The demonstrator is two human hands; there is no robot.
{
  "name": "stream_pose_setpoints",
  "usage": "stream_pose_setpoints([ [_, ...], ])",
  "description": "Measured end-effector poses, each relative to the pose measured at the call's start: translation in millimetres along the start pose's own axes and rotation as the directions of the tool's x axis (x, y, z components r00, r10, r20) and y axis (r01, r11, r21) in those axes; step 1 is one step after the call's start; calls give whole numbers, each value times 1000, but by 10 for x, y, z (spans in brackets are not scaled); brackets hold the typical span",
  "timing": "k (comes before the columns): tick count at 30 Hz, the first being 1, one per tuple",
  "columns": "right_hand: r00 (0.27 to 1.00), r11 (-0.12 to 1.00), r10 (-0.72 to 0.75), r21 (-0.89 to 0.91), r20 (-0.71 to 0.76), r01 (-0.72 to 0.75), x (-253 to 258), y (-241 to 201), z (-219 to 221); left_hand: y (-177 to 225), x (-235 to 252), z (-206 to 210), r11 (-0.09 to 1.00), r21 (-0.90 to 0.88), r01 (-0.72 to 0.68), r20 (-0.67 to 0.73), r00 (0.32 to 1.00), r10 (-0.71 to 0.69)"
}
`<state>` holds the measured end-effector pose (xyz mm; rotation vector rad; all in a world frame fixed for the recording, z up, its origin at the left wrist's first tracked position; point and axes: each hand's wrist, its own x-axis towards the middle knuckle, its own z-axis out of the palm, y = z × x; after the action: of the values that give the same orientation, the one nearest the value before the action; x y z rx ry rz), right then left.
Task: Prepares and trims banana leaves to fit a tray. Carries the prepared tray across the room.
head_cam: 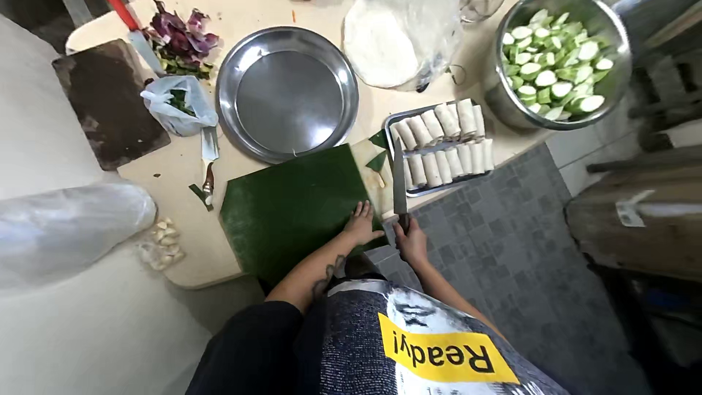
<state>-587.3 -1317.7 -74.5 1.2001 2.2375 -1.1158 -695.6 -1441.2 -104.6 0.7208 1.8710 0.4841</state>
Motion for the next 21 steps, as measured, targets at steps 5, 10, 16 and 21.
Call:
stream_pose_setpoints([
  [5, 999, 999, -28, -33, 17, 29, 26, -104, 30, -394, 66, -455, 991, 135, -2, -512, 856, 72],
  [10, 986, 977, -133, -153, 104, 148, -17, -148, -38, -959, 43, -351, 946, 217, 239, -439, 890, -124],
  [16, 951, 913, -215, -301, 224, 277, -120, -312, -47, -639, -44, -107, 935, 51, 351, -397, 866, -304],
  [21, 937, 759, -66, -593, 342, 270, -57, -696, -132, -690, 132, -379, 942, 94, 322, -528, 818, -227],
])
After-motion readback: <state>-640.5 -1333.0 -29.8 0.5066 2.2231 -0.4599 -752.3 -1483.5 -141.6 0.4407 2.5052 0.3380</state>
